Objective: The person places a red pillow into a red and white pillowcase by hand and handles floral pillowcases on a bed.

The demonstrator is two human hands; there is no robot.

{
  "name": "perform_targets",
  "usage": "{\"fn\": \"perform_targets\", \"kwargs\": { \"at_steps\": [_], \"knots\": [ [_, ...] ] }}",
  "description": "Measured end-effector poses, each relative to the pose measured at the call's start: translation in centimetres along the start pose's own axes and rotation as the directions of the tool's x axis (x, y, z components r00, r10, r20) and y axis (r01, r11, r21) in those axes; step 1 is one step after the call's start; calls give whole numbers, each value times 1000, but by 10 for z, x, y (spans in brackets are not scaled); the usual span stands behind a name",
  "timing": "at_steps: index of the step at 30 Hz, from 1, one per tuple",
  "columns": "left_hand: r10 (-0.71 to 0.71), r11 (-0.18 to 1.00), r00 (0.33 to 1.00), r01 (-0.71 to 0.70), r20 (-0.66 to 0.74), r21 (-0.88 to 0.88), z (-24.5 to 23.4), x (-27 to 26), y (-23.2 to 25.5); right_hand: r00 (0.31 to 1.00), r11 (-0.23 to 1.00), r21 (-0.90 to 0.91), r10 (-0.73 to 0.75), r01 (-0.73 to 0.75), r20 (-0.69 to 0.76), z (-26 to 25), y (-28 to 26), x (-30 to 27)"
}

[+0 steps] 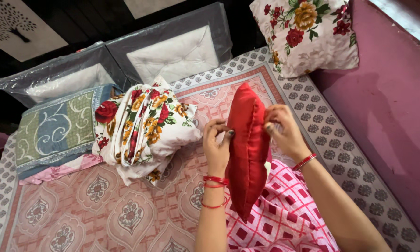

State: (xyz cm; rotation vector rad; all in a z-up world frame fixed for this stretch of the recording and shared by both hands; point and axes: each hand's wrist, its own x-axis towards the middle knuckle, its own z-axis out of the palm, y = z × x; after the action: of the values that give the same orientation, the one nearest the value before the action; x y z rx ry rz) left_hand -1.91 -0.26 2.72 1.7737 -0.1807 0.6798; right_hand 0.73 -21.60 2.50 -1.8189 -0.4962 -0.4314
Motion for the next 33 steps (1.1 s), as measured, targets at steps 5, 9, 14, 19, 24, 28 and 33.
{"fn": "perform_targets", "kwargs": {
  "at_steps": [5, 9, 14, 19, 24, 28, 33],
  "knots": [
    [-179, 895, 967, 237, 183, -378, 7, -8, 9, 952, 906, 293, 278, -305, 131, 6, 7, 3],
    [-300, 871, 934, 350, 192, -344, 11, -4, 21, 995, 995, 59, 78, -82, 57, 15, 10, -2],
    [-42, 989, 998, 34, 49, 146, 8, 1, 31, 993, 983, -174, 74, -57, 92, 4, -17, 1],
    [259, 923, 966, -252, 15, 291, -15, 16, 43, 984, 889, -423, -164, 177, 66, -17, -55, 18],
    [271, 926, 962, -255, -19, 278, -1, 48, 39, 987, 901, -420, -150, 112, -58, 2, -61, 41],
    [349, 914, 920, -292, -179, 282, 16, 71, 46, 958, 909, -348, -273, 229, -83, -1, -75, 75],
    [443, 894, 857, -401, -264, 199, 12, 71, 32, 900, 850, -394, -421, 350, -110, 7, -82, 68]
  ]
}}
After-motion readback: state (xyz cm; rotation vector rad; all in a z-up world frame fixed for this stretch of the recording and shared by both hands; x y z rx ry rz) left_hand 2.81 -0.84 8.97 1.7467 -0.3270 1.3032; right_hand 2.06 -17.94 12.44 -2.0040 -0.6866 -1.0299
